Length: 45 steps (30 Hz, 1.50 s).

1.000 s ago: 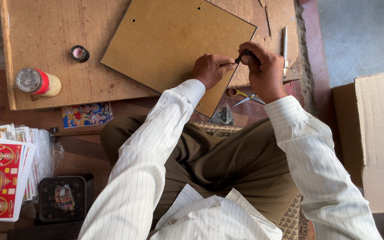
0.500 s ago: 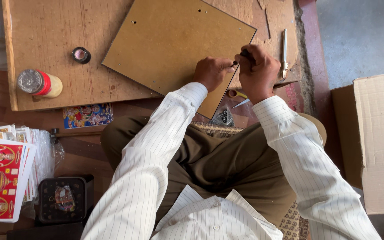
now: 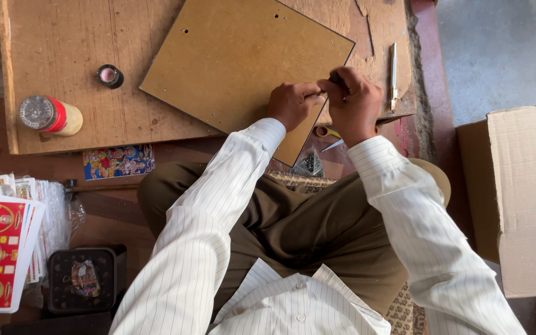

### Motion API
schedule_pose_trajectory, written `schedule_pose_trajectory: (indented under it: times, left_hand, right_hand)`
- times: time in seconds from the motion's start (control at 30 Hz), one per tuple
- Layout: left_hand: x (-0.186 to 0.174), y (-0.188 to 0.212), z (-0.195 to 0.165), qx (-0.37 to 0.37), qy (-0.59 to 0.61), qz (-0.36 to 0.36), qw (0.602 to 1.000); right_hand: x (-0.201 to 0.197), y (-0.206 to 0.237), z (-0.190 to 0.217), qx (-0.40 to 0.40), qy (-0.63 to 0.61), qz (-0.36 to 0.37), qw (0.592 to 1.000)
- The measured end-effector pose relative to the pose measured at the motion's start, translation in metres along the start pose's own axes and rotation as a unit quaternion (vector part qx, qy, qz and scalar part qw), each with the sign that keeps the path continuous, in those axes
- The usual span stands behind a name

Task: The person sits on the floor at a workbench and uses a screwdriver to drive screws through a hardboard backing into a picture frame, working around the edges. They then place the framed religious print into a cardboard box, close the box flaps, and pick up small hardware packets.

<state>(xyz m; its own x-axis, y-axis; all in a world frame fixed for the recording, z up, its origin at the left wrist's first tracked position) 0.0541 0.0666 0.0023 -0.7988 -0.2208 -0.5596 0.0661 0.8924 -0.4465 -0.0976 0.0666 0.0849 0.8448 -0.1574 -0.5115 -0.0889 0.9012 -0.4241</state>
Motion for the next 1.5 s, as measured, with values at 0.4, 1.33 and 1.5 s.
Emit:
schedule_pose_trajectory:
  times: [0.4, 1.33, 1.5]
  left_hand:
    - [-0.007, -0.008, -0.003, -0.138, 0.127, 0.022, 0.982]
    - [0.003, -0.007, -0.001, -0.105, 0.078, 0.030, 0.991]
    - [0.004, -0.009, -0.003, -0.106, 0.054, 0.030, 0.992]
  right_hand:
    - [-0.012, -0.021, 0.004, 0.019, 0.006, 0.099, 0.995]
    - [-0.023, -0.015, 0.004, -0.074, 0.030, 0.142, 0.987]
    - [-0.023, -0.015, 0.004, -0.065, 0.026, 0.123, 0.990]
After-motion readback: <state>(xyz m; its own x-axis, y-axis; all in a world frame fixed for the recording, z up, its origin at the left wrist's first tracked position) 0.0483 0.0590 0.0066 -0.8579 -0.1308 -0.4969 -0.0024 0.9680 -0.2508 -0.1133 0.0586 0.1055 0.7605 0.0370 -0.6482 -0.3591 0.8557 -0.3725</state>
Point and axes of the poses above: each hand's wrist, its own y-axis away from the middle knuckle, its own x-axis out of the palm, z = x × y, the point moved 1 cm from there along -y, towards the middle knuckle, and after that the axes turned 10 degrees about x, right-handed, at the moved point
